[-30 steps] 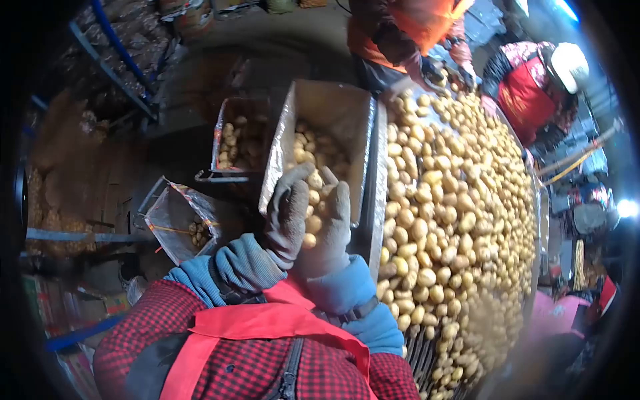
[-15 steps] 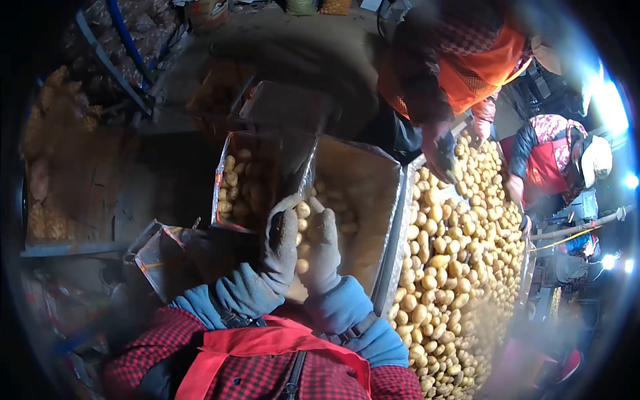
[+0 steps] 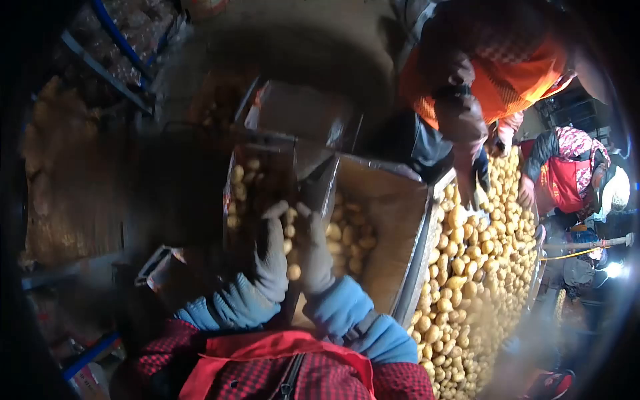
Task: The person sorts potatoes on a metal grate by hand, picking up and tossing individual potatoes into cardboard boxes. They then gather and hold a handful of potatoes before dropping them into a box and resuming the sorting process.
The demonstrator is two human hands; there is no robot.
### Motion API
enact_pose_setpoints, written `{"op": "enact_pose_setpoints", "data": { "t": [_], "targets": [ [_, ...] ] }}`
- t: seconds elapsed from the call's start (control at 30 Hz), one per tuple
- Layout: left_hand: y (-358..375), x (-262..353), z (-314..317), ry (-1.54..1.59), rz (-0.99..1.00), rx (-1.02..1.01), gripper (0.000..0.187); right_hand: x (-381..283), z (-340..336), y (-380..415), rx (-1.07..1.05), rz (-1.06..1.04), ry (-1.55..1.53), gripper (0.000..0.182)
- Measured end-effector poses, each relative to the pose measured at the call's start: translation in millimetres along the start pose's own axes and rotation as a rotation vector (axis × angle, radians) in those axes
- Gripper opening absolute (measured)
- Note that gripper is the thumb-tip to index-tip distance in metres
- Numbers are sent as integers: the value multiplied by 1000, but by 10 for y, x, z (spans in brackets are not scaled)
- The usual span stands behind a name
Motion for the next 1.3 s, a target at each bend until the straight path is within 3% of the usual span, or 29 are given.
{"op": "enact_pose_setpoints", "data": {
  "t": [0.1, 0.13, 0.33, 0.4, 0.47, 0.5, 0.57, 0.63, 0.7, 0.77, 0.8, 0.87, 0.93, 0.97, 1.1, 1.17, 1.23, 1.3],
  "targets": [
    [-109, 122, -32, -103, -75, -33, 38, 101, -69, -74, -127, 53, -89, 42],
    [-122, 184, -28, -96, -34, -26, 37, 104, -10, -140, -227, 95, -135, 46],
    [-242, 670, 105, -150, 279, 29, 33, -21, 240, -566, -177, 72, -207, 49],
    [-673, 782, 228, -211, 392, -14, 32, -454, 458, -846, -441, -422, 354, 47],
    [-1402, 895, 377, -197, 501, -92, 33, -666, 618, -1212, -426, -558, 608, 46],
    [-1650, 956, 446, -154, 549, -139, 33, -707, 632, -1468, -298, -444, 570, 46],
    [-1323, 1278, 455, -520, 1323, 412, 37, -849, 630, -1674, -226, -465, 669, 47],
    [-1701, 1100, 389, -948, 1336, 569, 39, -1063, 476, -1702, -308, -723, 947, 48],
    [-1779, 839, 105, -720, 1005, 344, 38, -1069, 61, -1463, -336, -928, 1225, 49],
    [-1733, 526, -56, -334, 654, 136, 37, -1031, -229, -1165, -346, -836, 1099, 50],
    [-1652, 385, -47, -180, 538, 55, 37, -974, -246, -967, -333, -659, 825, 51],
    [-1376, 172, 96, 19, 388, -93, 36, -896, -418, -731, -270, -604, 861, 50],
    [-1047, 67, 337, 49, 365, -220, 35, -749, -725, -558, -154, -498, 706, 46],
    [-876, 27, 476, 42, 371, -282, 34, -627, -852, -439, -111, -337, 215, 44],
    [-56, -109, 1020, -117, 692, -414, 38, -1031, -1111, 424, -31, -511, 367, 39],
    [340, -327, 1240, -238, 688, -498, 37, -1149, -1419, 773, -5, -609, 377, 37],
    [724, -698, 1465, -200, 513, -703, 39, -1172, -1715, 1199, 85, -554, 205, 38],
    [1212, -1035, 1643, -270, 498, -846, 43, -1169, -2042, 1670, 168, -526, 82, 38]
  ]
}}
Point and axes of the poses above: each hand's wrist, its own y-axis away from the middle knuckle, its own z-axis out of the palm, x = y × z, the point moved 7 cm from there along -y, towards the middle knuckle, and after that the axes turned 12 degrees about -z, right-handed, at the moved point
